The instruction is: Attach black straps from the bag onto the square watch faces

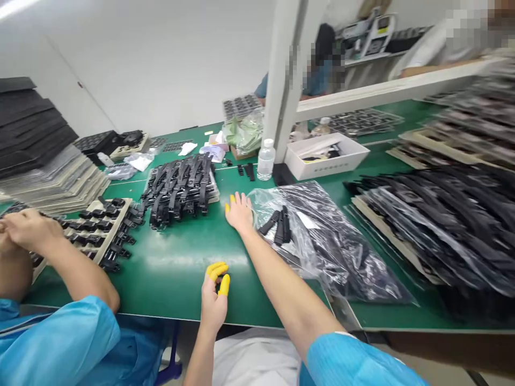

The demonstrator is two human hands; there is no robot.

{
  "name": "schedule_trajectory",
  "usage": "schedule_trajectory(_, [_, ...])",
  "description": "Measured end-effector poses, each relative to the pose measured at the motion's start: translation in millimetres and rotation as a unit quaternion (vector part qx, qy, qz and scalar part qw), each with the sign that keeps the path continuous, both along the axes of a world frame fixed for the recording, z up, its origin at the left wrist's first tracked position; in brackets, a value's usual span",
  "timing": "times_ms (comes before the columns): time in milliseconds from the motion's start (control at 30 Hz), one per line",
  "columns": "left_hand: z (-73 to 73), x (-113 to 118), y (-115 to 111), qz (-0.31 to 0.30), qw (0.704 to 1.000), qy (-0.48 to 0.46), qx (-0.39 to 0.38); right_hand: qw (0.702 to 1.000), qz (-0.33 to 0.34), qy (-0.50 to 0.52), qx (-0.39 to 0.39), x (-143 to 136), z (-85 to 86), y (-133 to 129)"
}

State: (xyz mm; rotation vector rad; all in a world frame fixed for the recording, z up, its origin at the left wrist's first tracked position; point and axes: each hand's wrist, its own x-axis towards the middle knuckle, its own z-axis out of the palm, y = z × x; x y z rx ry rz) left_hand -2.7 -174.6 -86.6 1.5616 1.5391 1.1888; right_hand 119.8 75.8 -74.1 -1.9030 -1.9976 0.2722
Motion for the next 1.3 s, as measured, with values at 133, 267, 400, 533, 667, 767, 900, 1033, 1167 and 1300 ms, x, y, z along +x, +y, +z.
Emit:
schedule_trajectory(133, [5.7, 2, -5, -0.009, 1.0, -0.012, -0.015, 1.0, 0.018, 0.002, 0.0, 4, -6.5, 24])
schedule_trajectory(267, [19.6, 2, -7, -0.029, 0.999, -0.008, -0.045, 1.0, 0.027, 0.008, 0.004, 7, -14.7, 24])
schedule_trajectory(400, [30.3, -9, -3, -0.029, 0.997, 0.017, -0.067, 0.999, 0.037, 0.005, 0.005, 8, -15.7, 19])
schedule_trajectory(533, [29.2, -22, 8, 0.012, 0.997, 0.068, -0.043, 0.999, 0.043, 0.025, 0.012, 12, -16.8, 18])
schedule_trajectory(667, [28.3, -19, 20, 0.027, 0.988, 0.149, 0.023, 0.998, 0.04, 0.051, 0.012, 15, -21.7, 18])
schedule_trajectory(767, [31.9, -11, 26, 0.034, 0.975, 0.213, 0.056, 0.997, 0.046, 0.057, 0.018, 15, -25.1, 20])
schedule_trajectory(900, [38.0, -5, 26, 0.038, 0.962, 0.261, 0.067, 0.996, 0.053, 0.074, 0.015, 13, -27.8, 23])
schedule_trajectory(1033, [40.3, -2, 21, 0.037, 0.95, 0.303, 0.063, 0.993, 0.056, 0.098, 0.021, 14, -29.9, 22])
schedule_trajectory(1167, [33.6, 8, 14, 0.055, 0.919, 0.39, 0.003, 0.99, 0.066, 0.122, 0.037, 17, -31.8, 19])
schedule_trajectory(1300, [14.3, 12, 11, 0.074, 0.882, 0.464, -0.037, 0.984, 0.063, 0.16, 0.047, 21, -34.1, 15])
